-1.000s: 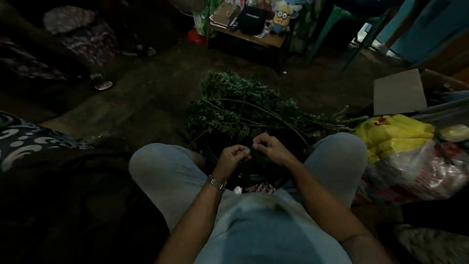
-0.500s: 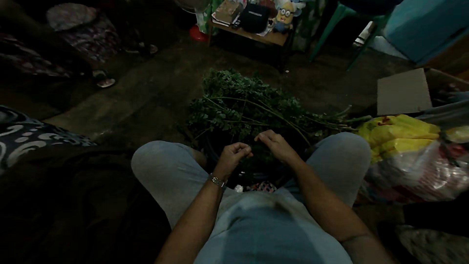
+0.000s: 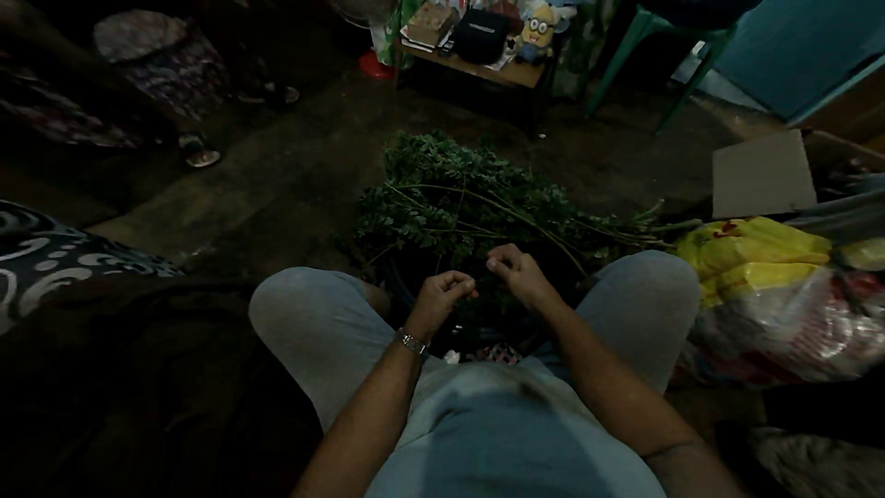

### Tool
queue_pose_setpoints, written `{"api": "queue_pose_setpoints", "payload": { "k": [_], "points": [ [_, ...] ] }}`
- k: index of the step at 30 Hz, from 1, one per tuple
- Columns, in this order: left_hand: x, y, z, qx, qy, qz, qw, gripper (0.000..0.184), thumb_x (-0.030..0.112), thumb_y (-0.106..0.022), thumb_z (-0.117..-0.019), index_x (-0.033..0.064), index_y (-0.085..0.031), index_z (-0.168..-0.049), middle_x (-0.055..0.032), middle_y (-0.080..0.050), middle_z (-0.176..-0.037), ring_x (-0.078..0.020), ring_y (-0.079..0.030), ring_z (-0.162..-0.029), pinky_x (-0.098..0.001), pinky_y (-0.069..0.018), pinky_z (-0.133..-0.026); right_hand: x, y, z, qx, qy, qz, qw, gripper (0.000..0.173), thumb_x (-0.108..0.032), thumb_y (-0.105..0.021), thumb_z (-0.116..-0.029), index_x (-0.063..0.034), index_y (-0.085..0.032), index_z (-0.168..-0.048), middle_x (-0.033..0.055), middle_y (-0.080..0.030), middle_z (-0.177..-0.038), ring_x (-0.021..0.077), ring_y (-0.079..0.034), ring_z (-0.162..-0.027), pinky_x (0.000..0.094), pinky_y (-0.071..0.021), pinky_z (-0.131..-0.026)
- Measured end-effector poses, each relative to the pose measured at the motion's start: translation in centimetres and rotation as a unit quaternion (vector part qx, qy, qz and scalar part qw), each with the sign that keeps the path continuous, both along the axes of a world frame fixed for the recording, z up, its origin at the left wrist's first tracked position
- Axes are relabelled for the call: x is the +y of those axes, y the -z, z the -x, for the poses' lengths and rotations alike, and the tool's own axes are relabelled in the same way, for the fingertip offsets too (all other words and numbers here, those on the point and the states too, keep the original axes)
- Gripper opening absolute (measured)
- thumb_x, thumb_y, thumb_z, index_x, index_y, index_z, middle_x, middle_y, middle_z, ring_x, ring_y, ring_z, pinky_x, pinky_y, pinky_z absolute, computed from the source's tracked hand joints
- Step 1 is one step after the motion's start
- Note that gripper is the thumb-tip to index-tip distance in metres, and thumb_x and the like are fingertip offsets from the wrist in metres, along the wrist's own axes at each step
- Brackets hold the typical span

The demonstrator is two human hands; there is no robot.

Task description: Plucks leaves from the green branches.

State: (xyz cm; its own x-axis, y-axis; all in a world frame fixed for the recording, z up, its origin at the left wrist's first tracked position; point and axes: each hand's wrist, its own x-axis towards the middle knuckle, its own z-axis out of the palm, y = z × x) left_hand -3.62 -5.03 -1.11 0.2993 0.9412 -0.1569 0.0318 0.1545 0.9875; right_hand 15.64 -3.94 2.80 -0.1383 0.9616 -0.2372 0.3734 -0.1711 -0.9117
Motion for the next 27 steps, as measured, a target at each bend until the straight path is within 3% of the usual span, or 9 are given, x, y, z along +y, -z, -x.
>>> {"api": "queue_pose_setpoints", "payload": {
  "k": [2, 5, 8, 11, 14, 18, 21, 24, 27],
  "points": [
    [0.0, -0.1, 0.1, -0.006, -0.006, 0.003, 1.0, 0.014, 0.007, -0.055, -0.1023, 0.0016, -0.068, -0.101, 0.0031, -0.07, -0.083, -0.0047, -0.066, -0.077, -0.023, -0.0555, -0.077, 0.2, -0.1, -0.4, 0.007, 0.034, -0.012, 0.999, 0.028, -0.015, -0.048, -0.1083, 0.0035, -0.065, -0.123, 0.0199, -0.057, -0.136, 0.0262, -0.06, -0.118, 0.0408, -0.05, -0.099],
    [0.0, 0.0, 0.1, -0.01, -0.009, 0.003, 1.0, 0.013, 0.006, -0.055, -0.1019, 0.0022, -0.068, -0.1, 0.0035, -0.07, -0.082, -0.0047, -0.066, -0.077, -0.0228, -0.0556, -0.078, 0.5, -0.4, -1.1, -0.015, 0.023, -0.006, 1.0, 0.035, -0.022, -0.043, -0.1107, -0.0005, -0.067, -0.123, 0.0199, -0.053, -0.141, 0.0321, -0.052, -0.128, 0.0466, -0.0457, -0.105],
    [0.1, 0.1, 0.1, -0.015, -0.011, 0.003, 1.0, 0.014, 0.006, -0.055, -0.1019, 0.0018, -0.067, -0.1, 0.0033, -0.071, -0.082, -0.0048, -0.067, -0.077, -0.023, -0.0559, -0.078, 0.6, -0.1, -1.5, -0.033, -0.034, 0.017, 0.999, 0.038, -0.033, -0.049, -0.1084, -0.0036, -0.068, -0.124, 0.0185, -0.051, -0.146, 0.0352, -0.047, -0.135, 0.0541, -0.0413, -0.109],
    [0.0, 0.0, 0.0, -0.018, -0.012, 0.001, 1.0, 0.013, 0.005, -0.054, -0.1017, 0.0015, -0.067, -0.1, 0.0034, -0.07, -0.081, -0.0048, -0.067, -0.077, -0.0229, -0.0558, -0.078, 0.4, 0.1, -1.1, -0.031, -0.079, 0.009, 0.996, 0.034, -0.028, -0.061, -0.1031, 0.0012, -0.068, -0.118, 0.0195, -0.052, -0.144, 0.0322, -0.049, -0.133, 0.0488, -0.0433, -0.108],
    [0.0, 0.1, 0.0, -0.019, -0.01, 0.0, 1.0, 0.013, 0.004, -0.054, -0.1012, 0.0022, -0.067, -0.098, 0.0038, -0.07, -0.081, -0.0043, -0.066, -0.076, -0.0226, -0.0557, -0.077, 0.1, 0.1, -0.4, -0.011, -0.073, -0.004, 0.997, 0.023, -0.015, -0.059, -0.1033, 0.0053, -0.066, -0.109, 0.0199, -0.053, -0.139, 0.0265, -0.053, -0.126, 0.0394, -0.0456, -0.105],
    [0.1, 0.0, 0.0, -0.016, -0.018, -0.001, 1.0, 0.013, 0.004, -0.054, -0.1013, 0.0021, -0.067, -0.098, 0.0037, -0.07, -0.081, -0.0043, -0.066, -0.076, -0.0225, -0.0558, -0.077, 0.3, 0.1, -0.5, -0.044, -0.022, -0.011, 0.999, 0.026, -0.018, -0.056, -0.1051, 0.0042, -0.066, -0.116, 0.0193, -0.054, -0.141, 0.0312, -0.052, -0.129, 0.0479, -0.0441, -0.107],
    [0.1, -0.1, 0.0, -0.019, -0.029, -0.001, 0.999, 0.013, 0.004, -0.054, -0.1016, 0.0021, -0.066, -0.099, 0.0037, -0.07, -0.082, -0.0047, -0.066, -0.077, -0.023, -0.056, -0.078, 0.4, 0.1, -0.9, -0.041, 0.025, -0.025, 0.999, 0.029, -0.019, -0.052, -0.1074, 0.0014, -0.069, -0.119, 0.0184, -0.057, -0.14, 0.0315, -0.054, -0.128, 0.0479, -0.0439, -0.107],
    [0.0, -0.1, 0.1, -0.017, -0.028, -0.005, 0.999, 0.014, 0.006, -0.053, -0.102, 0.0014, -0.066, -0.101, 0.0034, -0.07, -0.083, -0.0044, -0.066, -0.077, -0.0226, -0.0555, -0.077, 0.6, 0.5, -1.1, -0.03, 0.018, -0.014, 0.999, 0.038, -0.028, -0.045, -0.1097, -0.0013, -0.067, -0.126, 0.02, -0.053, -0.144, 0.0373, -0.047, -0.134, 0.056, -0.0379, -0.111],
    [0.0, 0.1, 0.2, -0.024, -0.027, -0.01, 0.999, 0.014, 0.006, -0.054, -0.1016, 0.0014, -0.066, -0.1, 0.0033, -0.07, -0.082, -0.0049, -0.067, -0.078, -0.0227, -0.0557, -0.077, 0.4, 0.2, -0.9, -0.006, -0.027, 0.034, 0.999, 0.039, -0.032, -0.046, -0.1093, -0.002, -0.067, -0.125, 0.0189, -0.054, -0.142, 0.0299, -0.052, -0.13, 0.047, -0.0444, -0.107]
  ]
}}
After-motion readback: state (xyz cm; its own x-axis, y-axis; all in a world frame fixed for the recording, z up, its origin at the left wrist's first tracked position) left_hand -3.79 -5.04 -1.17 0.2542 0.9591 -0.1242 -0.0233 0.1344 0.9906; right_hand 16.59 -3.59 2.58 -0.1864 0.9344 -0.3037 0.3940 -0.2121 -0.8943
